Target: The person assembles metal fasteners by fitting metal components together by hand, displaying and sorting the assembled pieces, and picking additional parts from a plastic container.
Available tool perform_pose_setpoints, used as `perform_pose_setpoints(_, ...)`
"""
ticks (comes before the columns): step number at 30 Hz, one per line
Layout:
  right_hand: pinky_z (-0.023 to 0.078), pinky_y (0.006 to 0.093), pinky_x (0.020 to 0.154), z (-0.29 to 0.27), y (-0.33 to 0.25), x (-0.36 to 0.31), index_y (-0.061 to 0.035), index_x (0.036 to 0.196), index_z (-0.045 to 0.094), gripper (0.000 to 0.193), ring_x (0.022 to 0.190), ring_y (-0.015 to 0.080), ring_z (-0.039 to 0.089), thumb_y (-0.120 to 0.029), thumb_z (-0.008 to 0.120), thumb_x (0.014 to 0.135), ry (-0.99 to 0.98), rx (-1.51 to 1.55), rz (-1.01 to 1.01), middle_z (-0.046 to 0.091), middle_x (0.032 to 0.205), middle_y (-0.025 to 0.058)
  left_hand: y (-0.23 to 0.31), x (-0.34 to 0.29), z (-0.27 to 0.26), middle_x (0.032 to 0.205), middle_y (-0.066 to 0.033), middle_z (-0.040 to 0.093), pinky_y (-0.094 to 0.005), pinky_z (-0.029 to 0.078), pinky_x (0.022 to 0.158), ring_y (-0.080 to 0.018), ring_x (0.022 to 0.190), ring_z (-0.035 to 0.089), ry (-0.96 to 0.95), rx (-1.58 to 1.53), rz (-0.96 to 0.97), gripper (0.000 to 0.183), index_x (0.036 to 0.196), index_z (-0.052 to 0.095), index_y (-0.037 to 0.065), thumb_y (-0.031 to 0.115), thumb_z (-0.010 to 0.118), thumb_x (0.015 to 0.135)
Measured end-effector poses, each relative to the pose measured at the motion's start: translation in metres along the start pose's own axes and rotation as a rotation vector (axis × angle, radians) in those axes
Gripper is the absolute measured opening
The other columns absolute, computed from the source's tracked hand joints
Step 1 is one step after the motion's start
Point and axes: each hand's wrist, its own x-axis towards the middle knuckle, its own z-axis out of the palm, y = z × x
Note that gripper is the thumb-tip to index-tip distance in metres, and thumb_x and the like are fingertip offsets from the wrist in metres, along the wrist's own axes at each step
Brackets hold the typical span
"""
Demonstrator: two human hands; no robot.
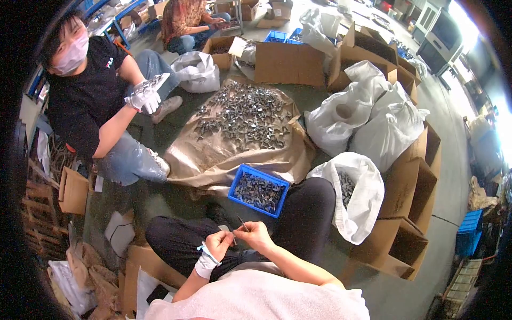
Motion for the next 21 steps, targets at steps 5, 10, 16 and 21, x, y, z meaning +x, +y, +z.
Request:
perform_pose_setpoints(5,0.032,0.0186,0.044,-0.003,0.000,-0.001,-0.0017,0.075,0.065,0.014,0.051,0.0027,0.042,-0.016,0.066,0.075,-0.011,-0.078,0.004,0.054,0.059,-0.0041,-0.005,-0.005,0.001,0.060,-0.0052,0.059,-0.0233,0.042,0.051,-0.0093,0.055,0.054,0.021,0.026,-0.034,0.030,0.074,0.060,-0.002,0.025,0.054,0.085)
perform_pose_setpoints(10,0.035,0.0188,0.046,-0.005,0.002,0.000,-0.0006,0.078,0.066,0.014,0.053,0.0028,0.044,-0.014,0.064,0.076,-0.030,-0.059,0.028,0.056,0.061,-0.0028,0.004,-0.005,0.000,0.059,-0.0052,0.058,-0.0235,0.042,0.050,-0.0094,0.053,0.054,0.034,0.005,-0.062,0.028,0.076,0.061,-0.002,0.024,0.055,0.085)
perform_pose_setpoints(16,0.040,0.0203,0.051,-0.004,0.004,-0.003,0.0012,0.079,0.065,0.015,0.058,0.0037,0.048,-0.013,0.062,0.076,-0.011,-0.218,-0.083,0.059,0.063,-0.0004,0.001,-0.008,0.005,0.058,-0.0105,0.059,-0.0269,0.042,0.048,-0.0139,0.051,0.056,0.059,0.026,-0.013,0.026,0.075,0.061,-0.002,0.022,0.056,0.083)
perform_pose_setpoints(21,0.041,0.0236,0.051,-0.003,0.011,-0.005,-0.0001,0.081,0.065,0.017,0.056,0.0062,0.049,-0.015,0.061,0.074,0.007,-0.286,-0.139,0.059,0.061,0.0039,0.002,-0.011,0.003,0.060,-0.0074,0.059,-0.0258,0.043,0.051,-0.0117,0.054,0.055,0.027,0.054,-0.047,0.023,0.075,0.060,-0.002,0.019,0.055,0.083)
